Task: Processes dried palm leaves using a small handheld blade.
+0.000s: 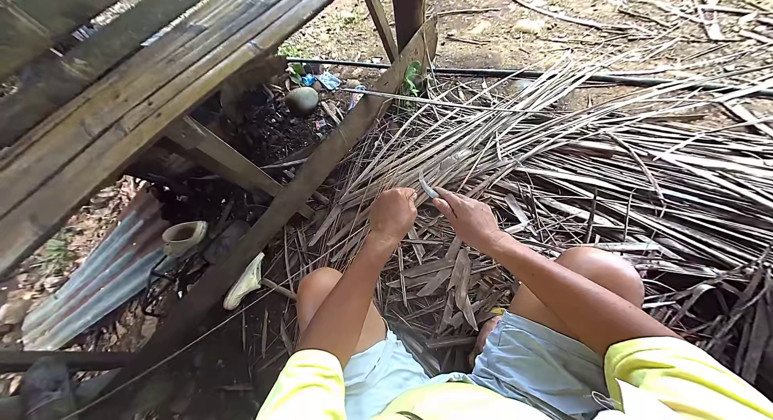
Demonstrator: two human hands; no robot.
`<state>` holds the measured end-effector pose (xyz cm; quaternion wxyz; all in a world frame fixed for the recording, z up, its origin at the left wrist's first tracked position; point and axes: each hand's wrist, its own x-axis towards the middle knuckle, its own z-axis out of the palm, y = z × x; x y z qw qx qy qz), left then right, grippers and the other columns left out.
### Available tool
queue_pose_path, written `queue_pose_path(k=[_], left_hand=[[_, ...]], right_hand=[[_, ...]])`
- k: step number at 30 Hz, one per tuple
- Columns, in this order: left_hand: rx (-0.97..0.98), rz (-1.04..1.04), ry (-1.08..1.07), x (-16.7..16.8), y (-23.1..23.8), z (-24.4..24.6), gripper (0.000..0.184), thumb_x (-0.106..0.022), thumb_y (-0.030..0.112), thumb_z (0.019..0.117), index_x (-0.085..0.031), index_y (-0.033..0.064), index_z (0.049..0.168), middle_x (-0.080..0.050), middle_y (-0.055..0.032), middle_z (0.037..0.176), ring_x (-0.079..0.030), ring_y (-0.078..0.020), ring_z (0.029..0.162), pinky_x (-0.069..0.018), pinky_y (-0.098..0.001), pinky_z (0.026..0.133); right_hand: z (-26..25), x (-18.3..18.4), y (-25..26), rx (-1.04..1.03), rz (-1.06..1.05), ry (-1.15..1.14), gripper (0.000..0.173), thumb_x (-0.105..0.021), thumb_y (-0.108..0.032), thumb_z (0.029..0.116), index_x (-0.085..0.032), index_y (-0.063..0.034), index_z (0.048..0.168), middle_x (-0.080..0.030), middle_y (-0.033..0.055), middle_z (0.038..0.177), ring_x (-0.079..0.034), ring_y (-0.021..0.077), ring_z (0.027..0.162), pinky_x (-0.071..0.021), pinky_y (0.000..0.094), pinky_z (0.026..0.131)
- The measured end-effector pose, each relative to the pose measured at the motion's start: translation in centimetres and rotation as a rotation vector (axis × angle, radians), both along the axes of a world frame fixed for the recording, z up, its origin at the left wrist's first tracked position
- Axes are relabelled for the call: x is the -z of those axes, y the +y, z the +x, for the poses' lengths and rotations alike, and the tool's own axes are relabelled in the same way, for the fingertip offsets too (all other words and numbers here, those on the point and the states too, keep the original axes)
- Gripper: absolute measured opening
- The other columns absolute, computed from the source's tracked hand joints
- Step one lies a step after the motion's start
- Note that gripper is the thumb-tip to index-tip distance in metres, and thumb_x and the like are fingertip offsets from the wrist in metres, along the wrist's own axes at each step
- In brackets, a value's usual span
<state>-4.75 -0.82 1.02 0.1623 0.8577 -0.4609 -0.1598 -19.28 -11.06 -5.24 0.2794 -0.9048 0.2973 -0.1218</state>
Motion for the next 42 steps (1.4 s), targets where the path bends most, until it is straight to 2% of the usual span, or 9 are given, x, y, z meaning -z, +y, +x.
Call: queue_pose_path(k=[12,15,17,19,20,28,32,38,42], left_hand=[[0.074,-0.045,-0.096,0.3,1.7,-0.8,0.022,-0.057,0.017,0.1039,-0.075,0.0063,0.099,-0.073,-0.0179,0.093,-0.072,-0.0376,0.089,-0.0557,-0.0590,0.073],[0.038,-0.012,-0.127,-0.8,1.9,-1.9,0.022,-0.056,0.015,0.1026,-0.075,0.0045,0.100,-0.075,-0.0184,0.099,-0.072,-0.0381,0.096,-0.0541,-0.0592,0.079],[-0.026,-0.050,-0.136,-1.0,2.7,-0.8,0.025,-0.054,0.015,0.1049,-0.076,0.0041,0.106,-0.075,-0.0195,0.103,-0.072,-0.0394,0.098,-0.0552,-0.0611,0.080],[-0.120,-0.018,-0.065,-0.3,2.1,1.0,0.030,-0.050,0.018,0.1075,-0.076,0.0052,0.114,-0.074,-0.0197,0.111,-0.071,-0.0393,0.107,-0.0531,-0.0613,0.090],[-0.143,-0.010,-0.022,-0.1,1.7,1.6,0.030,-0.049,0.018,0.1079,-0.075,0.0057,0.116,-0.074,-0.0200,0.113,-0.070,-0.0394,0.109,-0.0523,-0.0612,0.092],[0.111,-0.074,0.328,1.9,-0.3,1.8,0.029,-0.055,0.022,0.1083,-0.073,0.0052,0.122,-0.075,-0.0122,0.104,-0.071,-0.0235,0.096,-0.0550,-0.0471,0.093],[0.038,-0.010,0.500,0.5,0.8,2.6,0.030,-0.048,0.016,0.1110,-0.072,-0.0015,0.109,-0.064,-0.0050,0.075,-0.053,-0.0110,0.065,-0.0452,-0.0303,0.065],[-0.007,-0.115,0.454,0.7,0.4,2.8,0.025,-0.052,0.013,0.1088,-0.073,-0.0015,0.105,-0.056,-0.0031,0.067,-0.049,-0.0099,0.059,-0.0444,-0.0280,0.062],[-0.033,-0.114,0.465,1.1,-0.2,2.6,0.026,-0.052,0.014,0.1090,-0.073,-0.0005,0.103,-0.055,-0.0019,0.064,-0.048,-0.0090,0.056,-0.0430,-0.0268,0.059]], right_hand=[[0.5,0.7,-8.1,0.238,0.160,0.255,0.058,-0.029,-0.051,0.1109,-0.064,-0.0130,0.137,-0.067,0.0259,0.124,-0.061,0.0485,0.121,-0.0438,0.0713,0.096],[-0.8,2.9,-11.6,0.525,0.303,0.224,0.064,-0.029,-0.046,0.1115,-0.064,0.0047,0.126,-0.062,0.0337,0.127,-0.058,0.0518,0.123,-0.0421,0.0740,0.098],[-1.7,2.1,-13.2,0.676,0.387,0.083,0.064,-0.029,-0.045,0.1119,-0.063,0.0096,0.119,-0.066,0.0317,0.111,-0.066,0.0451,0.103,-0.0495,0.0656,0.088],[-1.6,-0.5,-11.8,0.643,0.517,-0.295,0.052,-0.031,-0.043,0.1130,-0.063,-0.0016,0.115,-0.052,0.0053,0.066,-0.051,0.0160,0.050,-0.0481,0.0332,0.049],[-1.5,-2.0,-10.2,0.541,0.668,-0.476,0.049,-0.031,-0.040,0.1134,-0.063,-0.0037,0.120,-0.049,-0.0026,0.060,-0.048,0.0083,0.044,-0.0470,0.0260,0.045],[0.4,-1.7,-5.1,0.173,1.303,-0.524,0.041,-0.033,-0.038,0.1128,-0.057,-0.0160,0.138,-0.049,-0.0039,0.066,-0.049,0.0079,0.049,-0.0476,0.0234,0.046],[0.2,-1.2,-7.3,0.166,1.271,-0.652,0.049,-0.025,-0.041,0.1133,-0.059,-0.0127,0.134,-0.050,-0.0053,0.065,-0.053,0.0085,0.051,-0.0526,0.0260,0.051],[0.1,-0.9,-4.1,0.029,0.776,-0.524,0.037,-0.046,-0.017,0.1094,-0.056,-0.0007,0.141,-0.058,-0.0010,0.070,-0.053,0.0067,0.054,-0.0491,0.0251,0.054],[0.5,0.7,-2.0,-0.120,0.569,-0.327,0.051,-0.059,-0.022,0.1053,-0.048,-0.0153,0.154,-0.063,0.0049,0.074,-0.053,0.0133,0.059,-0.0489,0.0355,0.060]])
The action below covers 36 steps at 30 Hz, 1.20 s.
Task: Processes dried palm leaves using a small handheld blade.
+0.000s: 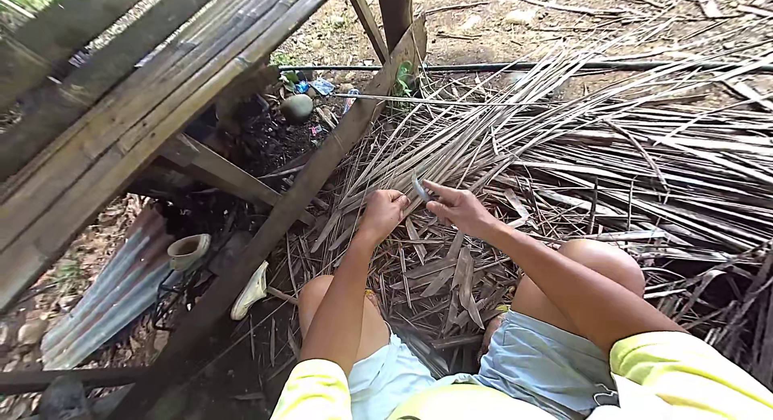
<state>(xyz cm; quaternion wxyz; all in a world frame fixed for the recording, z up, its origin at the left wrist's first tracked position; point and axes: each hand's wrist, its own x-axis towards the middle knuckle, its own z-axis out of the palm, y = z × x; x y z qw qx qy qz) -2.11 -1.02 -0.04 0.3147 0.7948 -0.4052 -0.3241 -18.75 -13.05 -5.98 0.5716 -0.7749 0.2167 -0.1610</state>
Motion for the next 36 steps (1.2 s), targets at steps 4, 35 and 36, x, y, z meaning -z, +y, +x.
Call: queue_pose_path(k=[4,35,36], left_hand=[[0.023,-0.066,0.029,0.6,-0.4,-0.2,0.028,-0.053,0.007,0.1067,-0.068,-0.0033,0.085,-0.051,-0.0009,0.059,-0.044,-0.0068,0.052,-0.0400,-0.0246,0.055],[0.002,-0.139,0.015,-0.4,1.6,0.5,0.018,-0.058,0.005,0.1045,-0.075,-0.0016,0.106,-0.061,-0.0029,0.065,-0.051,-0.0069,0.055,-0.0458,-0.0242,0.058],[0.004,-0.138,0.005,-0.4,2.1,0.4,0.018,-0.058,0.007,0.1047,-0.075,0.0000,0.107,-0.059,-0.0038,0.063,-0.049,-0.0082,0.053,-0.0439,-0.0246,0.055]], right_hand=[[0.1,0.6,1.3,0.014,-0.091,0.067,0.049,-0.060,-0.026,0.1054,-0.050,-0.0244,0.154,-0.062,0.0081,0.073,-0.052,0.0189,0.056,-0.0475,0.0411,0.056],[0.4,-0.1,1.8,-0.037,0.071,0.039,0.056,-0.059,-0.020,0.1055,-0.042,-0.0222,0.158,-0.060,0.0085,0.074,-0.050,0.0149,0.053,-0.0470,0.0335,0.053],[0.3,-0.3,1.6,-0.007,0.069,0.036,0.051,-0.058,-0.021,0.1063,-0.046,-0.0197,0.156,-0.061,0.0092,0.075,-0.049,0.0150,0.054,-0.0466,0.0337,0.053]])
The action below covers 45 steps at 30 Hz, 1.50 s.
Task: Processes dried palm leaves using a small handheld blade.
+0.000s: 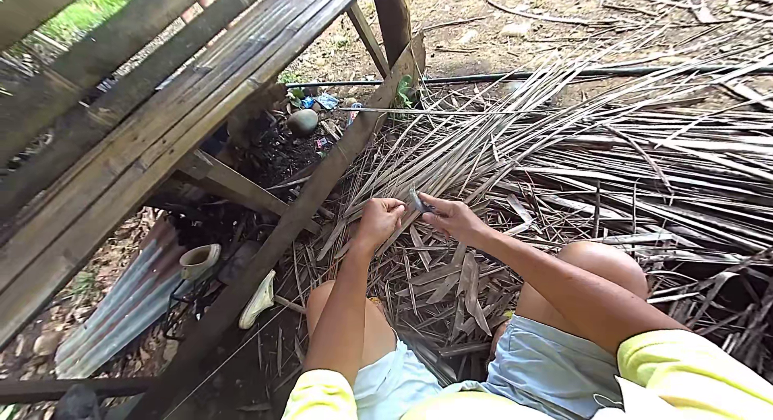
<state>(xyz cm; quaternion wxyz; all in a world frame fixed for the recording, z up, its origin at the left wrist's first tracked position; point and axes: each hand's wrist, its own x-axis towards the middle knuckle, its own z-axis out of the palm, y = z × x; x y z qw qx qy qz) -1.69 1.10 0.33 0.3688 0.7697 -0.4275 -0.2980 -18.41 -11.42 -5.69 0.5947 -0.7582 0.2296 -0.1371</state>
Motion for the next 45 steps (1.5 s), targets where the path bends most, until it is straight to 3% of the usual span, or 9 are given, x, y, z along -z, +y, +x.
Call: queue_pose_path(k=[3,9,20,24,25,30,33,35,45], left_hand=[[0.012,-0.007,0.047,-0.3,0.6,0.1,0.019,-0.056,0.008,0.1058,-0.074,0.0017,0.108,-0.055,-0.0043,0.063,-0.046,-0.0096,0.051,-0.0402,-0.0239,0.051],[-0.020,0.000,0.147,-1.1,-0.3,0.6,0.018,-0.057,0.002,0.1039,-0.074,-0.0018,0.102,-0.057,-0.0004,0.065,-0.048,-0.0048,0.056,-0.0422,-0.0216,0.057],[0.032,0.070,0.220,-1.7,0.0,0.6,0.018,-0.056,0.000,0.1038,-0.073,-0.0038,0.101,-0.056,0.0005,0.064,-0.045,-0.0030,0.053,-0.0398,-0.0188,0.054],[0.021,0.081,0.186,-1.9,0.9,0.7,0.019,-0.055,0.002,0.1044,-0.073,-0.0022,0.099,-0.053,-0.0011,0.063,-0.042,-0.0049,0.050,-0.0367,-0.0200,0.050],[-0.005,0.066,0.145,-1.6,2.1,1.0,0.019,-0.054,0.005,0.1054,-0.072,0.0002,0.100,-0.051,-0.0024,0.062,-0.038,-0.0061,0.048,-0.0331,-0.0204,0.047],[-0.082,0.056,0.046,-0.1,2.5,1.1,0.023,-0.050,0.013,0.1091,-0.071,0.0044,0.112,-0.052,-0.0049,0.067,-0.038,-0.0093,0.050,-0.0345,-0.0241,0.049],[-0.043,0.088,0.052,0.8,0.7,0.1,0.022,-0.052,0.013,0.1082,-0.071,0.0039,0.116,-0.057,-0.0066,0.073,-0.044,-0.0111,0.055,-0.0411,-0.0275,0.053],[-0.039,0.115,0.087,1.1,-0.5,0.5,0.021,-0.053,0.010,0.1072,-0.072,0.0012,0.113,-0.058,-0.0048,0.074,-0.048,-0.0090,0.058,-0.0441,-0.0258,0.057],[0.018,0.104,0.251,-1.6,-0.4,0.1,0.019,-0.054,0.004,0.1055,-0.070,-0.0034,0.111,-0.055,0.0011,0.074,-0.041,-0.0011,0.056,-0.0372,-0.0182,0.055]], right_hand=[[-0.1,-0.8,-1.5,0.094,0.048,-0.077,0.045,-0.057,-0.017,0.1065,-0.052,-0.0075,0.150,-0.057,0.0035,0.068,-0.046,0.0086,0.051,-0.0428,0.0269,0.050],[-0.4,-0.5,-3.9,0.170,0.084,-0.166,0.042,-0.059,-0.014,0.1050,-0.056,-0.0011,0.144,-0.057,-0.0008,0.066,-0.047,0.0039,0.049,-0.0425,0.0220,0.047],[-2.2,0.0,-9.0,0.518,0.091,-0.183,0.036,-0.059,-0.014,0.1048,-0.060,-0.0001,0.138,-0.055,-0.0021,0.065,-0.045,0.0032,0.047,-0.0407,0.0202,0.044],[-3.4,0.0,-11.6,0.757,0.104,-0.095,0.031,-0.050,-0.028,0.1091,-0.061,-0.0051,0.127,-0.050,-0.0005,0.072,-0.042,0.0067,0.050,-0.0417,0.0259,0.048],[-3.9,-0.5,-12.2,0.798,0.117,-0.088,0.036,-0.048,-0.029,0.1101,-0.059,-0.0053,0.134,-0.051,0.0010,0.076,-0.042,0.0077,0.051,-0.0414,0.0265,0.049],[-2.9,-2.1,-6.0,0.340,0.051,-0.089,0.037,-0.051,-0.020,0.1084,-0.058,-0.0053,0.142,-0.053,0.0025,0.065,-0.046,0.0102,0.048,-0.0447,0.0289,0.047],[-1.0,0.3,-2.6,0.069,0.118,0.031,0.051,-0.056,-0.023,0.1071,-0.044,-0.0179,0.157,-0.057,0.0060,0.065,-0.049,0.0126,0.047,-0.0461,0.0299,0.047],[0.1,0.7,-2.4,0.068,0.112,0.049,0.055,-0.057,-0.021,0.1066,-0.041,-0.0219,0.159,-0.056,0.0050,0.066,-0.047,0.0111,0.048,-0.0444,0.0288,0.048],[-1.5,0.1,-6.5,0.348,0.127,-0.138,0.042,-0.056,-0.017,0.1064,-0.054,-0.0077,0.147,-0.053,-0.0025,0.061,-0.046,0.0048,0.044,-0.0421,0.0218,0.043]])
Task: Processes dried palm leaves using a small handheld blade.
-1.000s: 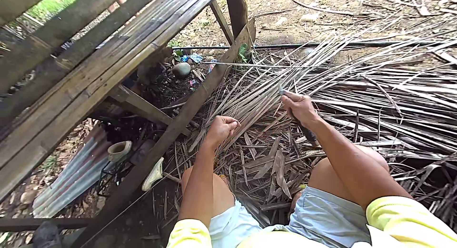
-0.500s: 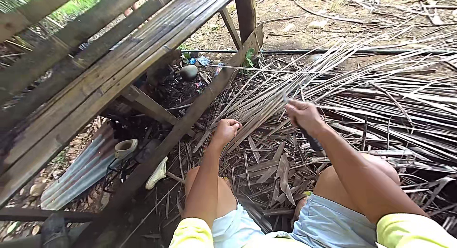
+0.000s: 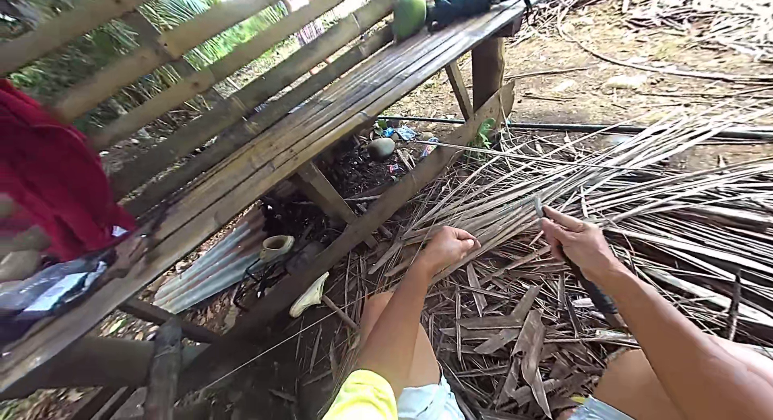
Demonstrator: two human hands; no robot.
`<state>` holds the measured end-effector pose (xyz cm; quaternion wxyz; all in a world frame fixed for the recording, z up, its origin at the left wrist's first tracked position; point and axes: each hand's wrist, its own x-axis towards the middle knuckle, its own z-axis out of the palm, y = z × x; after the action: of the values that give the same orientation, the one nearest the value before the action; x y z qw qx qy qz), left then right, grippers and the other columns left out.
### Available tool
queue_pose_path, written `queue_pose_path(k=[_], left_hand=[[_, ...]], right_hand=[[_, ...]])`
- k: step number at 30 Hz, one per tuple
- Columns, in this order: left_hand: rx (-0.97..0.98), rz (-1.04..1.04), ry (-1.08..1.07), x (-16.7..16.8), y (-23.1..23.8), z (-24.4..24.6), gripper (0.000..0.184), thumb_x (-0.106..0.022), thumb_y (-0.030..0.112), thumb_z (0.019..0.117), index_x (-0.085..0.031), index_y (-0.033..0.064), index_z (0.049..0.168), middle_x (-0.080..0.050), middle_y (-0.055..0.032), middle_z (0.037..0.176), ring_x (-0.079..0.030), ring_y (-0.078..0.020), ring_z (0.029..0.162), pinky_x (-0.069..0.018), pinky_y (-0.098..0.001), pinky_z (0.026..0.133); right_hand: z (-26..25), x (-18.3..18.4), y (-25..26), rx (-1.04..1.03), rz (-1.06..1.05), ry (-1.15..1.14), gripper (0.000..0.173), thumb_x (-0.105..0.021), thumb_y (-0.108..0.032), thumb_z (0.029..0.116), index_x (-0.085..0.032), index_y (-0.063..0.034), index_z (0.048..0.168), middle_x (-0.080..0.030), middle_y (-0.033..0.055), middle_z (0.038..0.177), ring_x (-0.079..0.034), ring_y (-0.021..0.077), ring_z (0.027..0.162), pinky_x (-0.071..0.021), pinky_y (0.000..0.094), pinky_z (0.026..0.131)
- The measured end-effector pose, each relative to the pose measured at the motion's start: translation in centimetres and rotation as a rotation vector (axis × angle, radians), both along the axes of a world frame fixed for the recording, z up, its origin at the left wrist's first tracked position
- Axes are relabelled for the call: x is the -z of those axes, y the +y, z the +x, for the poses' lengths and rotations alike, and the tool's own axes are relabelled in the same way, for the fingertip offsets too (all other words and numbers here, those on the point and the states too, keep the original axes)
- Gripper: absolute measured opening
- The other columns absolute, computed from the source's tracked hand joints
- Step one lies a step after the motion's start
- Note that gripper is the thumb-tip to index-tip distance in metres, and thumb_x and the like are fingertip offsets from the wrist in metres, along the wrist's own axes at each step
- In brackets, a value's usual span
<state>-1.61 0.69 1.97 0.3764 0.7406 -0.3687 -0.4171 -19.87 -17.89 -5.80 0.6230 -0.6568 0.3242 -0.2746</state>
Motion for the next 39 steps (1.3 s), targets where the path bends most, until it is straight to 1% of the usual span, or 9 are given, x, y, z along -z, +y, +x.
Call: queue_pose_path(k=[9,13,17,20,22,24,28,32,39], left_hand=[[0.119,-0.007,0.014,-0.3,0.2,-0.5,0.019,-0.053,0.006,0.1058,-0.070,-0.0031,0.108,-0.053,0.0035,0.070,-0.041,-0.0002,0.055,-0.0371,-0.0171,0.054],[0.156,0.046,-0.016,-0.6,0.7,-0.7,0.019,-0.054,0.005,0.1051,-0.071,-0.0027,0.105,-0.054,0.0025,0.070,-0.042,-0.0004,0.055,-0.0368,-0.0175,0.053],[-0.005,0.015,-0.030,-0.9,1.8,0.8,0.021,-0.051,0.006,0.1069,-0.069,-0.0035,0.107,-0.053,0.0013,0.073,-0.042,-0.0021,0.058,-0.0385,-0.0189,0.057],[-0.117,0.010,-0.113,0.2,1.1,1.7,0.023,-0.049,0.008,0.1083,-0.069,-0.0028,0.111,-0.056,-0.0023,0.077,-0.046,-0.0050,0.062,-0.0428,-0.0218,0.062],[-0.073,0.073,-0.243,0.6,0.9,1.8,0.025,-0.048,0.012,0.1087,-0.070,-0.0004,0.113,-0.060,-0.0057,0.083,-0.051,-0.0097,0.068,-0.0466,-0.0276,0.068],[-0.007,0.124,-0.355,0.8,0.7,1.6,0.027,-0.048,0.015,0.1083,-0.070,0.0012,0.114,-0.065,-0.0099,0.090,-0.058,-0.0158,0.076,-0.0509,-0.0355,0.077],[0.047,0.149,-0.452,0.4,0.6,1.0,0.029,-0.049,0.017,0.1082,-0.071,-0.0004,0.116,-0.070,-0.0182,0.109,-0.067,-0.0279,0.103,-0.0518,-0.0485,0.095],[0.088,0.225,-0.524,0.3,0.4,0.7,0.031,-0.047,0.019,0.1091,-0.069,0.0014,0.123,-0.070,-0.0193,0.120,-0.066,-0.0311,0.117,-0.0499,-0.0522,0.102],[0.070,0.086,-0.798,-1.5,0.9,0.3,0.032,-0.051,0.015,0.1076,-0.069,0.0085,0.133,-0.065,-0.0220,0.129,-0.067,-0.0376,0.115,-0.0541,-0.0567,0.096]], right_hand=[[-2.3,0.0,-3.4,0.169,0.000,-0.015,0.039,-0.057,-0.018,0.1062,-0.056,-0.0071,0.144,-0.054,-0.0051,0.063,-0.045,0.0017,0.043,-0.0398,0.0183,0.040],[-3.5,0.5,-5.7,0.395,0.067,0.036,0.042,-0.048,-0.031,0.1100,-0.049,-0.0135,0.149,-0.051,-0.0021,0.073,-0.045,0.0053,0.047,-0.0428,0.0232,0.043],[-5.9,-1.6,-6.3,0.515,0.046,-0.041,0.044,-0.046,-0.031,0.1107,-0.044,-0.0121,0.150,-0.050,-0.0043,0.075,-0.047,0.0031,0.049,-0.0450,0.0215,0.046],[-5.8,-1.7,-5.0,0.513,0.137,-0.108,0.031,-0.047,-0.031,0.1107,-0.052,-0.0114,0.134,-0.050,-0.0074,0.067,-0.051,0.0034,0.046,-0.0488,0.0209,0.044],[-5.8,-1.3,-5.0,0.536,0.273,-0.121,0.022,-0.048,-0.035,0.1100,-0.054,-0.0146,0.113,-0.052,-0.0077,0.063,-0.053,0.0048,0.046,-0.0515,0.0229,0.046],[-6.1,-0.7,-5.7,0.557,0.403,-0.169,0.023,-0.049,-0.037,0.1088,-0.055,-0.0161,0.101,-0.053,-0.0075,0.062,-0.055,0.0056,0.047,-0.0526,0.0241,0.046],[-6.7,-0.2,-6.0,0.546,0.554,-0.267,0.032,-0.041,-0.039,0.1107,-0.056,-0.0158,0.095,-0.051,-0.0072,0.061,-0.053,0.0059,0.048,-0.0521,0.0237,0.048],[-7.4,-0.2,-6.0,0.541,0.635,-0.299,0.040,-0.035,-0.041,0.1114,-0.058,-0.0146,0.094,-0.051,-0.0065,0.059,-0.053,0.0061,0.046,-0.0513,0.0222,0.048],[-7.2,-0.9,-5.8,0.587,0.668,-0.326,0.032,-0.034,-0.036,0.1112,-0.052,-0.0178,0.092,-0.052,-0.0075,0.063,-0.052,0.0039,0.049,-0.0501,0.0206,0.051]])
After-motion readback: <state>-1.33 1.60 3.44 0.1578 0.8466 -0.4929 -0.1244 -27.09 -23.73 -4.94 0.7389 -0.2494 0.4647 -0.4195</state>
